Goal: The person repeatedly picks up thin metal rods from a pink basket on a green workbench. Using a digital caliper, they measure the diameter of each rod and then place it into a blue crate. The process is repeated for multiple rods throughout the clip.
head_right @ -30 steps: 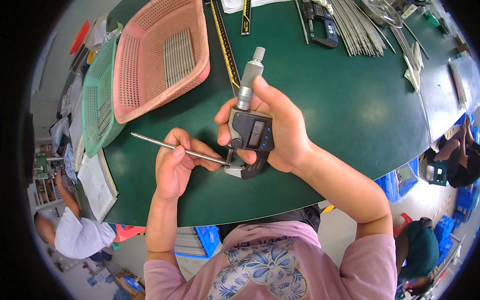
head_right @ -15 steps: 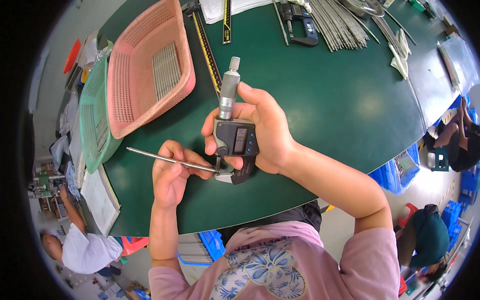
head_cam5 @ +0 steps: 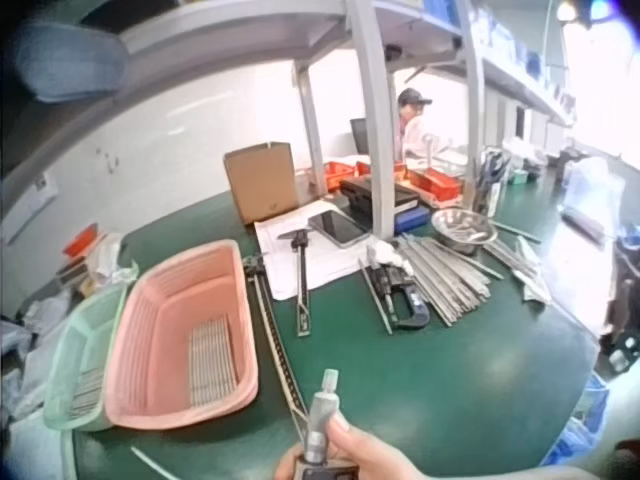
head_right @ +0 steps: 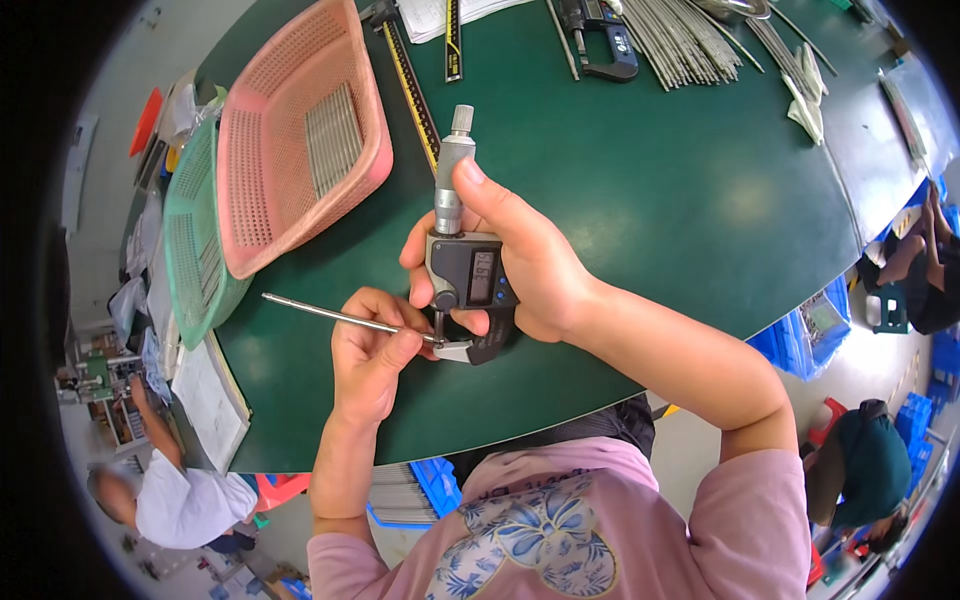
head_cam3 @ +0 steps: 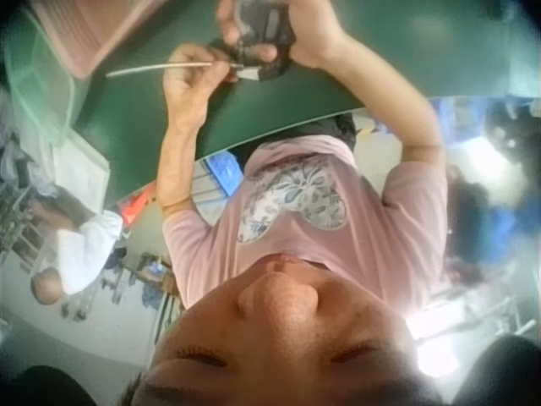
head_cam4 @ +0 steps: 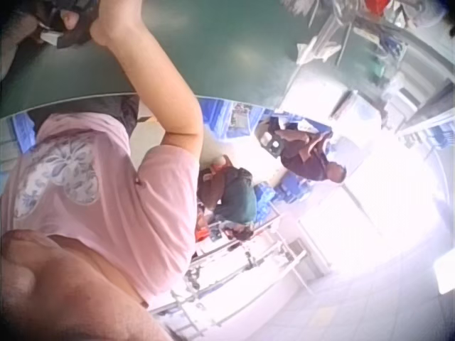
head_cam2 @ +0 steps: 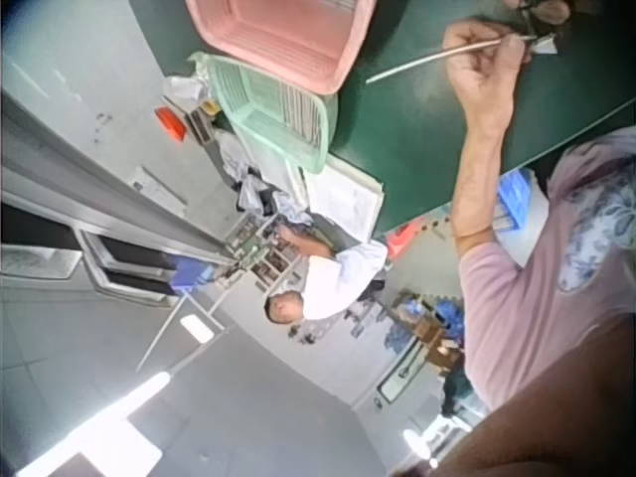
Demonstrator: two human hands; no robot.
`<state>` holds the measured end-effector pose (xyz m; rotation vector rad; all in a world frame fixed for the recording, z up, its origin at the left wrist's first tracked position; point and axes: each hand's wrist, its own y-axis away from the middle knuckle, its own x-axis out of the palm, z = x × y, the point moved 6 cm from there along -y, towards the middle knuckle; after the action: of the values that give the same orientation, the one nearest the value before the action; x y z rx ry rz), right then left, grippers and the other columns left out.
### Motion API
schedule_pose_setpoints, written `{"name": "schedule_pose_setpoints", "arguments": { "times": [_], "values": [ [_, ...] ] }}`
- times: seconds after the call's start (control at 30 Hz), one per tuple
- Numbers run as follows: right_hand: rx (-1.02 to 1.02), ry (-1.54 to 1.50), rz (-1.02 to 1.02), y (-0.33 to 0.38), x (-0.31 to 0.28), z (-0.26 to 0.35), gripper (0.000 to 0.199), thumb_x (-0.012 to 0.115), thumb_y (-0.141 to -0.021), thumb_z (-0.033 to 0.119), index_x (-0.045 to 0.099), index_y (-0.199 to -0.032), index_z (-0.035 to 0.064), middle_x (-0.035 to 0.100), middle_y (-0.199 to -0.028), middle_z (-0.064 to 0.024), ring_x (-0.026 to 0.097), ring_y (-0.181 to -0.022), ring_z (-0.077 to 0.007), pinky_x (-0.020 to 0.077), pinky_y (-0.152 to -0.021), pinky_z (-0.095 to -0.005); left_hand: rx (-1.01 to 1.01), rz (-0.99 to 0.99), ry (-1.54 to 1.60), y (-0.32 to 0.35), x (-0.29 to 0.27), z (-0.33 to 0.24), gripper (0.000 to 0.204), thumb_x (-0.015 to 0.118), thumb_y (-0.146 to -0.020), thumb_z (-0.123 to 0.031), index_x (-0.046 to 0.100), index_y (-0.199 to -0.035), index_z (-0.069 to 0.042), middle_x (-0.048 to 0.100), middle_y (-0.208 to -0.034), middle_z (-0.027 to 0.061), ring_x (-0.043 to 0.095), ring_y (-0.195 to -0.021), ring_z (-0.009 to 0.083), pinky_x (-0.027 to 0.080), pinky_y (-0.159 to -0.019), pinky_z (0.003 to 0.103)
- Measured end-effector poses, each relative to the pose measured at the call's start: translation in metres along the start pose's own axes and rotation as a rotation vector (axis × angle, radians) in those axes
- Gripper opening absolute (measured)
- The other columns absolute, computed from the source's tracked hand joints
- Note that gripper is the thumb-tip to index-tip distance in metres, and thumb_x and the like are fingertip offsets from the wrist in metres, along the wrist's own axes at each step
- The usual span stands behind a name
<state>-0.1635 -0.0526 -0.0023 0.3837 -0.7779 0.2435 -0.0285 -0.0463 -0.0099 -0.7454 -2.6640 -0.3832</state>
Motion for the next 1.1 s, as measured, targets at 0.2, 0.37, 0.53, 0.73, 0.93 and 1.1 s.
{"name": "schedule_pose_setpoints", "arguments": {
  "times": [0.2,0.37,0.53,0.73,0.93,1.1],
  "values": [
    [0.120,-0.073,-0.049,-0.001,-0.002,-0.006,0.070,0.022,-0.083,0.061,0.054,-0.084,-0.0011,0.055,-0.066,-0.0152,0.044,-0.040,-0.0157,0.0355,-0.035,-0.0228,-0.032,0.064,0.066,0.001,0.001,0.002,0.022,0.060,-0.077,0.003,0.041,-0.085,-0.004,0.057,-0.086,0.0138,0.058,-0.076,0.0159,0.050,-0.068,0.028],
    [0.137,-0.126,-0.028,-0.001,-0.001,-0.008,0.070,0.022,-0.083,0.061,0.054,-0.085,-0.0016,0.056,-0.066,-0.0152,0.044,-0.040,-0.0158,0.0356,-0.034,-0.0229,-0.016,0.130,0.067,0.001,0.000,0.003,0.022,0.059,-0.076,0.004,0.041,-0.085,-0.004,0.056,-0.089,0.0146,0.058,-0.079,0.0162,0.051,-0.071,0.029],
    [0.077,-0.067,0.015,0.000,0.000,-0.005,0.068,0.026,-0.083,0.062,0.054,-0.084,-0.0003,0.056,-0.066,-0.0154,0.045,-0.040,-0.0152,0.0362,-0.034,-0.0226,0.009,0.161,0.069,0.000,0.002,0.001,0.021,0.059,-0.076,0.005,0.042,-0.085,-0.004,0.056,-0.090,0.0145,0.058,-0.079,0.0162,0.050,-0.070,0.029],
    [0.047,-0.022,0.019,0.003,0.004,0.000,0.063,0.032,-0.083,0.060,0.053,-0.080,0.0001,0.058,-0.065,-0.0109,0.043,-0.039,-0.0131,0.0349,-0.039,-0.0227,0.000,0.155,0.048,0.001,0.007,0.001,0.021,0.060,-0.075,0.004,0.045,-0.088,-0.001,0.055,-0.089,0.0129,0.057,-0.078,0.0159,0.049,-0.070,0.029],
    [0.007,-0.043,0.061,0.003,0.005,0.002,0.063,0.029,-0.085,0.057,0.054,-0.082,0.0000,0.058,-0.066,-0.0108,0.043,-0.039,-0.0132,0.0356,-0.040,-0.0234,-0.005,0.103,-0.001,0.003,0.006,0.004,0.018,0.059,-0.076,0.004,0.047,-0.088,0.001,0.055,-0.088,0.0118,0.056,-0.077,0.0149,0.048,-0.070,0.027],
    [0.018,0.028,-0.008,0.001,0.003,-0.001,0.072,0.023,-0.082,0.065,0.054,-0.086,0.0003,0.056,-0.067,-0.0131,0.045,-0.039,-0.0143,0.0358,-0.034,-0.0216,0.005,0.101,0.029,0.003,0.007,0.002,0.015,0.058,-0.077,0.005,0.047,-0.087,0.001,0.056,-0.087,0.0116,0.056,-0.077,0.0145,0.048,-0.069,0.027]
  ]
}}
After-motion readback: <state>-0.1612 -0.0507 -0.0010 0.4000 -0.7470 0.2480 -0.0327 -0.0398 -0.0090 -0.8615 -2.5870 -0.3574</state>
